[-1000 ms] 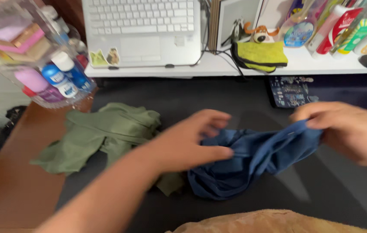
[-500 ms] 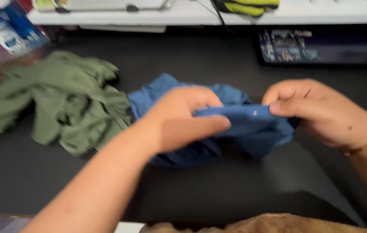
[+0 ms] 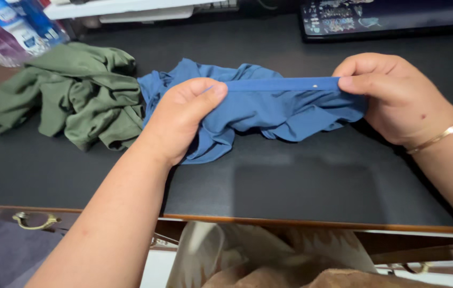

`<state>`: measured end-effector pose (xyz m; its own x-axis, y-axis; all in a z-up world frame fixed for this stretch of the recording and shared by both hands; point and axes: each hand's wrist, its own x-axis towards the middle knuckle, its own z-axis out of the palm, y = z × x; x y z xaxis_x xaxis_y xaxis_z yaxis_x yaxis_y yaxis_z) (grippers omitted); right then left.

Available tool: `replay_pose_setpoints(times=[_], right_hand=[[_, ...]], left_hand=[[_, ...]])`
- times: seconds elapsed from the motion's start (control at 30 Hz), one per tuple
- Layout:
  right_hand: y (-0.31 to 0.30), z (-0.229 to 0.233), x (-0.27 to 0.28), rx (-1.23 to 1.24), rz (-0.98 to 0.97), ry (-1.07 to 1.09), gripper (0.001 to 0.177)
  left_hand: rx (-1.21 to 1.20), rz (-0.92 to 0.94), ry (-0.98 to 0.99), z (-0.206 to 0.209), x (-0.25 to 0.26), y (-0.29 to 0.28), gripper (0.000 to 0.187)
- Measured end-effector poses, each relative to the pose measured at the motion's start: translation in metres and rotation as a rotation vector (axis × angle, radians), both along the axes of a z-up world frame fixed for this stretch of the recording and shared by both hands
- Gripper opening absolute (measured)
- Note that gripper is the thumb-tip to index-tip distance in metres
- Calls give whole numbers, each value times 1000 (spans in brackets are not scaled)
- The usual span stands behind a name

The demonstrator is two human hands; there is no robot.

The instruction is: The person folds blue underwear and a green shirt on a desk surface, smoothing the fabric by hand after each fold.

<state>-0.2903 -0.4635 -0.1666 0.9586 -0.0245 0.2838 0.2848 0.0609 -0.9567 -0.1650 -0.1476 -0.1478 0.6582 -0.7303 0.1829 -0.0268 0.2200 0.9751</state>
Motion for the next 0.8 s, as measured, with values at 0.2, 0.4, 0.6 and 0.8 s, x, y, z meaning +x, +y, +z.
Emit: replay_pose_setpoints(times=[0.2, 0.4, 0.6, 0.8], right_hand=[[-1, -3, 1, 129, 35, 116, 23], [7, -13, -6, 14, 22, 134, 26], [11, -18, -2, -27, -135, 118, 21], [55, -2, -36, -984, -38, -201, 42]], left_hand=[[-89, -80, 300, 6, 15, 10, 32], [-215, 13, 249, -5, 8, 8, 27], [-269, -27, 251, -13, 13, 12, 28], [53, 286, -346, -7, -12, 6, 28]])
